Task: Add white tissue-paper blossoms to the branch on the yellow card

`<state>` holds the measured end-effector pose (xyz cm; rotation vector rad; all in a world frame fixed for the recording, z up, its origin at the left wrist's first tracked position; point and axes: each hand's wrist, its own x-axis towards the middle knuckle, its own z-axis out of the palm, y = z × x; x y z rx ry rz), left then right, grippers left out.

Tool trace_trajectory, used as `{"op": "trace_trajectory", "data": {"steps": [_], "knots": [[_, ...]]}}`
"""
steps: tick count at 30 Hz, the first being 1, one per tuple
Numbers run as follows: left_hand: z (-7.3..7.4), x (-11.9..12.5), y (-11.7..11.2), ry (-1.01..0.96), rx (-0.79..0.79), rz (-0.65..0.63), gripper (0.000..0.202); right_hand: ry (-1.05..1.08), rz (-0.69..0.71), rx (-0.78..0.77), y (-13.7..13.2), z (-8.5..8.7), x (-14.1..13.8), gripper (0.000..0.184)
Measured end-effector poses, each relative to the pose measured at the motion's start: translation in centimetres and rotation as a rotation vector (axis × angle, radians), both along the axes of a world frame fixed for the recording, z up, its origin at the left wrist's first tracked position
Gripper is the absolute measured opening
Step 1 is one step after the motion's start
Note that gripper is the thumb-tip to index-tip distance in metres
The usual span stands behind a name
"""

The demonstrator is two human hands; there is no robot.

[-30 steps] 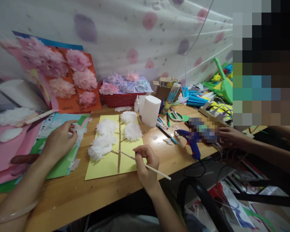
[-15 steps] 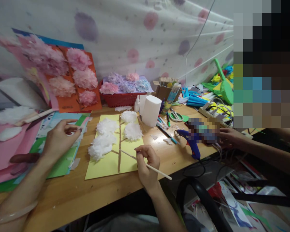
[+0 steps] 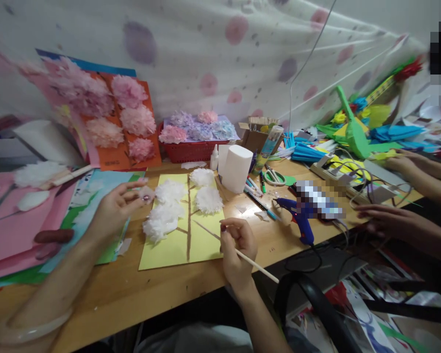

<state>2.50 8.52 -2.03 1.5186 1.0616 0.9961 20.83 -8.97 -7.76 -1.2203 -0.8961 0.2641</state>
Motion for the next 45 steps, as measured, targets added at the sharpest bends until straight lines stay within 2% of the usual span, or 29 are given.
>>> {"op": "trace_trajectory", "data": {"steps": [4, 9, 18, 24, 30, 35, 45], "knots": [[0.4, 1.2, -2.0, 0.072, -0.063, -0.108, 0.044, 0.102, 0.028, 0.018, 0.0, 0.6, -0.1, 0.012], [0.0, 1.5, -3.2, 0.125, -0.105, -0.206, 0.044, 0.154, 0.110, 0.024, 0.2, 1.0, -1.0, 0.010], [0.4, 0.5, -4.1, 0.093, -0.167, -0.255, 0.038, 0.242, 0.158, -0.012, 1.5, 1.4, -1.9, 0.014], [0.1, 1.2, -4.8, 0.061, -0.208, -0.298, 0.042, 0.342, 0.215, -0.007, 1.4, 1.4, -1.8, 0.018], [0.6, 1.9, -5.3, 0.096, -0.200, -0.388, 0.041, 0.360, 0.251, -0.005, 1.1, 1.2, -1.4, 0.017], [0.7, 2.1, -5.6, 0.073, -0.209, -0.403, 0.036, 0.350, 0.222, -0.012, 0.9, 1.4, -1.1, 0.015], [0.9, 2.0, -5.9, 0.060, -0.237, -0.439, 0.047, 0.411, 0.222, 0.017, 0.8, 1.2, -0.4, 0.015]]}}
